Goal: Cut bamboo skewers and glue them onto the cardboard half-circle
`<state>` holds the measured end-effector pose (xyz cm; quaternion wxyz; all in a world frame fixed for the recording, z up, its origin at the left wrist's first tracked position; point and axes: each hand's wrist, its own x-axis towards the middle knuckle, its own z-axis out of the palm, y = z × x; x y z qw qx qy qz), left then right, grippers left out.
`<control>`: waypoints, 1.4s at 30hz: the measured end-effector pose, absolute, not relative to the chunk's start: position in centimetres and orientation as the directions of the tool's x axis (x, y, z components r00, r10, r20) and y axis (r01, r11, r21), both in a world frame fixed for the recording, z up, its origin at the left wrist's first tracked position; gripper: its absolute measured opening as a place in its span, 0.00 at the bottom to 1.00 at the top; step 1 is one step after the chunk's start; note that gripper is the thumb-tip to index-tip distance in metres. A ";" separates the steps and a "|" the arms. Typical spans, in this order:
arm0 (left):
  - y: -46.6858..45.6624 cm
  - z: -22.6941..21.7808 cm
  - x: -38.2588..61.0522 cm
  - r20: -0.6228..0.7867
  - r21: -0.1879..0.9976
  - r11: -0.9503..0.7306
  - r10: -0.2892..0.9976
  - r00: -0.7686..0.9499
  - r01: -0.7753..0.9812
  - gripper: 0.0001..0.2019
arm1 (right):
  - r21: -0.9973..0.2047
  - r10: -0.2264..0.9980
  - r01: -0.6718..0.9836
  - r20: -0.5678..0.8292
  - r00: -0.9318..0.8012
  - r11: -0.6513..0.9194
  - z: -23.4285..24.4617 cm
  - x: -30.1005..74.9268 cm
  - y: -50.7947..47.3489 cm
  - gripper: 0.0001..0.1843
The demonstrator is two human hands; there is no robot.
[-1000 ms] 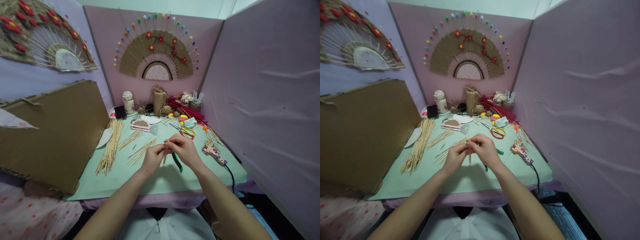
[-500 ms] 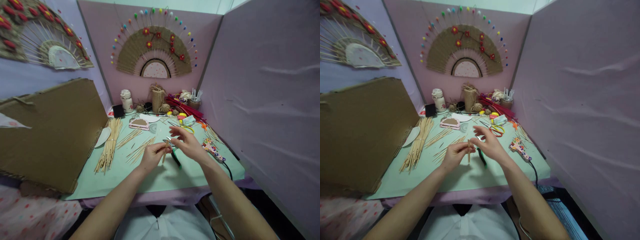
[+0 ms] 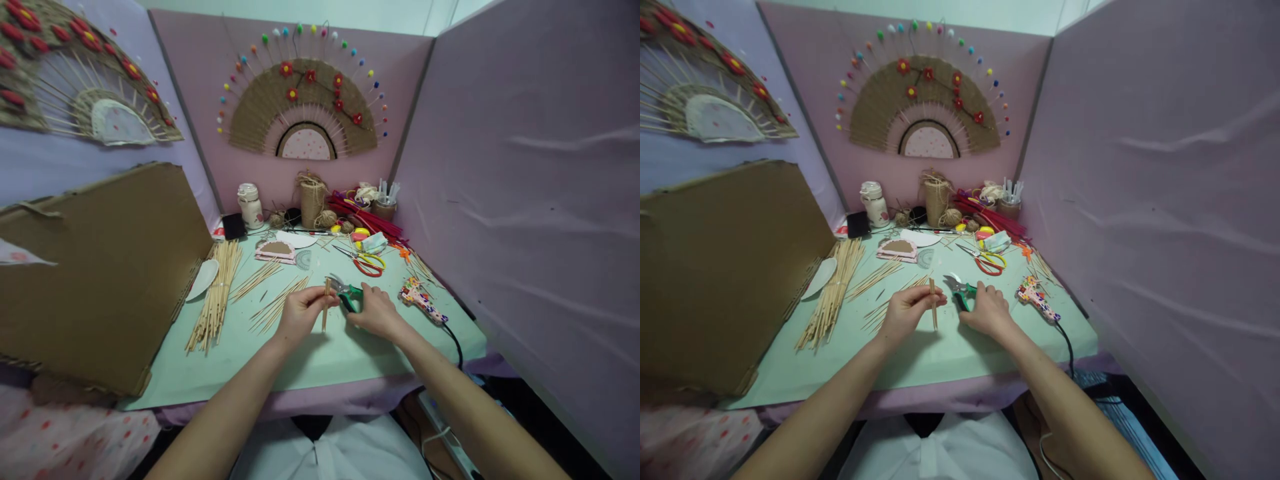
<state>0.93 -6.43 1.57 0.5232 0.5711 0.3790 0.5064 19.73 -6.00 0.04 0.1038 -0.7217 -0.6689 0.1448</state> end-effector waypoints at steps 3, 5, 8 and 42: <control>-6.4 1.6 1.1 0.178 0.981 -0.160 0.964 0.199 -0.105 0.10 | -0.630 1.000 0.776 -0.012 -0.016 0.005 1.9 21.4 -6.1 0.41; -6.3 1.6 1.2 0.176 0.982 -0.158 0.964 0.200 -0.105 0.10 | -0.783 0.992 0.617 -0.002 -0.124 0.076 3.7 22.4 -6.7 0.37; -6.1 1.6 1.3 0.179 0.982 -0.162 0.965 0.192 -0.098 0.10 | -0.705 0.982 0.683 0.145 -0.122 0.189 6.4 23.2 -7.8 0.36; -6.6 2.5 1.3 0.200 0.979 -0.203 0.958 0.205 -0.009 0.06 | -0.137 0.841 0.841 0.237 -0.486 0.524 10.2 23.3 -10.5 0.38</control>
